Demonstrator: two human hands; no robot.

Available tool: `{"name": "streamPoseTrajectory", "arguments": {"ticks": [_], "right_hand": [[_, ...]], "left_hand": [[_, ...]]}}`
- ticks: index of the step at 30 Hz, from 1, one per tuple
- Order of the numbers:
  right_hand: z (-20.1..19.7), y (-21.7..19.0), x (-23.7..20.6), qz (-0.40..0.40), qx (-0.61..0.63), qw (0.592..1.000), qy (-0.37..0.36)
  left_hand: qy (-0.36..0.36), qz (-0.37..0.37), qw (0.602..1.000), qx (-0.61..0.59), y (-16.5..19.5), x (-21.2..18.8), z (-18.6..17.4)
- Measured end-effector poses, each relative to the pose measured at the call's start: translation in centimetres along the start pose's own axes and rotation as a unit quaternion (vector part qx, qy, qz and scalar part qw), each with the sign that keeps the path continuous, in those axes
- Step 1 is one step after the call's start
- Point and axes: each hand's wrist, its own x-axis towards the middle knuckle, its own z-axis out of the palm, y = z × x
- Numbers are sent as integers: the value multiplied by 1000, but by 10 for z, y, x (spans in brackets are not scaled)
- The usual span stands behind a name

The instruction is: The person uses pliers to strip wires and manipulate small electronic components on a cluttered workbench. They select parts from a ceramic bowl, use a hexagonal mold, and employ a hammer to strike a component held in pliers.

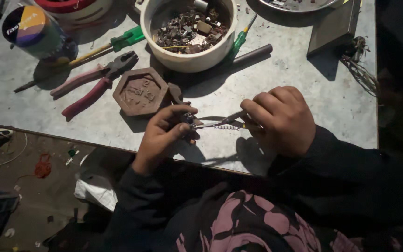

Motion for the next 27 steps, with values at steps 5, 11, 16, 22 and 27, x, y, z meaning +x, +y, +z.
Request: {"name": "streamPoseTrajectory", "arguments": {"ticks": [5, 11, 16, 22, 27], "right_hand": [[1, 0, -2, -6, -12, 1000, 19], [-1, 7, -6, -50, -71, 995, 43], [-1, 6, -10, -68, -105, 990, 70], [-1, 5, -9, -93, -114, 986, 84], [-4, 2, -4, -74, -38, 995, 48]], "left_hand": [[-59, -26, 995, -79, -10, -4, 3], [-71, -93, 984, -138, -20, -4, -1], [-87, -93, 980, -153, -21, -3, 0], [-84, -131, 974, -164, -19, 0, 4], [-81, -111, 978, -158, -20, -1, 3]]}}
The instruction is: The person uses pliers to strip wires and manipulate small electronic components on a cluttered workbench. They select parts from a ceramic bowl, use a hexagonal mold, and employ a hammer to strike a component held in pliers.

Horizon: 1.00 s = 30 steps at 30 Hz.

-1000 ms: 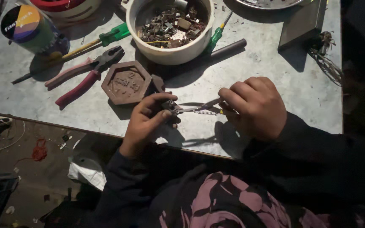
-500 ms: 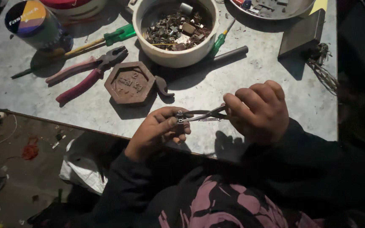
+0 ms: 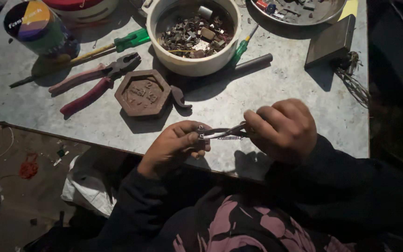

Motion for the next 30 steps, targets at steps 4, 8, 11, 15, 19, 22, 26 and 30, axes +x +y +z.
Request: {"name": "streamPoseTrajectory", "arguments": {"ticks": [4, 8, 11, 15, 19, 22, 26, 30], "right_hand": [[1, -4, 5, 38, 23, 998, -51], [1, -4, 9, 39, 20, 998, -48], [0, -4, 10, 19, 12, 999, -32], [0, -7, 9, 44, 17, 998, -45], [5, -10, 7, 86, 73, 988, -108], [8, -10, 2, 104, 134, 978, -121], [13, -8, -5, 125, 162, 968, -145], [19, -2, -6, 171, 199, 944, -201]], "left_hand": [[32, 48, 998, -9, -6, 3, 2], [30, 86, 995, -30, -7, 8, 8], [14, 75, 995, 61, 0, 3, 12], [96, 93, 979, 153, 1, 5, 26], [134, 124, 970, 160, -4, 3, 37], [137, 158, 962, 175, -7, 2, 40], [131, 172, 962, 169, -7, 2, 41], [143, 160, 966, 147, -7, 5, 44]]}}
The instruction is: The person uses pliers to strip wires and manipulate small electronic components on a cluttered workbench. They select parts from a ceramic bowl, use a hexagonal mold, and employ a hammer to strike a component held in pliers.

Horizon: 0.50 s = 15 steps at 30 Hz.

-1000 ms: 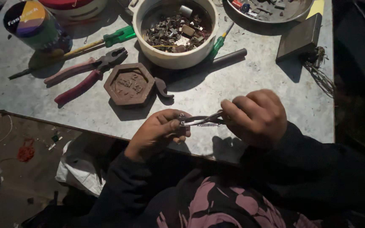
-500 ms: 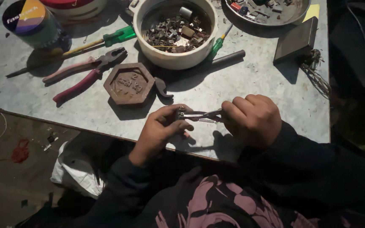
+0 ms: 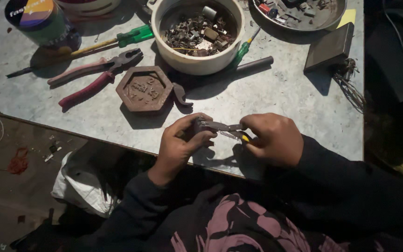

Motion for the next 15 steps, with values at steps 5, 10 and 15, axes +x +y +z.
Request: {"name": "streamPoseTrajectory", "arguments": {"ticks": [5, 10, 15], "right_hand": [[1, 8, 8, 22, 40, 998, -34], [5, 15, 10, -4, 6, 1000, 2], [7, 24, 11, 69, 17, 997, 15]], "left_hand": [[1, -6, 1000, 1, 2, 0, -3], [-12, -8, 998, -68, 0, 4, -14], [-17, -33, 955, -295, -7, 11, -22]]}}
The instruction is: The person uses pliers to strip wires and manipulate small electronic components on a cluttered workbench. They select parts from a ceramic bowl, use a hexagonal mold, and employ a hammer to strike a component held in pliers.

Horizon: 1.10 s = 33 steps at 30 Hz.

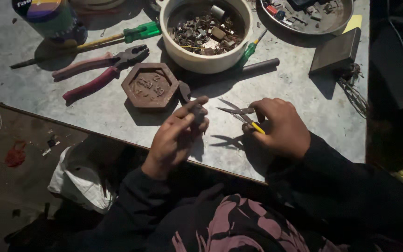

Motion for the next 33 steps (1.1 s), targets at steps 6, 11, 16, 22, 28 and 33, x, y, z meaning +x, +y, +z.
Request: {"name": "streamPoseTrajectory", "arguments": {"ticks": [6, 11, 16, 22, 28, 33], "right_hand": [[2, -5, -3, -56, 5, 998, 13], [-2, -2, -1, -75, 1, 997, 5], [-2, 0, -7, -60, 50, 997, -26], [-2, -2, -11, 40, 265, 946, -179], [-11, -6, -11, 115, 318, 906, -256], [-15, -7, -9, 179, 330, 881, -287]], "left_hand": [[84, 37, 996, 22, -6, 3, -4], [23, 65, 997, 34, -8, 5, -5], [34, 56, 995, 78, -8, 5, -6], [29, 84, 987, 135, -12, 3, -7], [7, 90, 975, 201, -13, 2, -11], [20, 95, 977, 192, -13, 2, -10]]}}
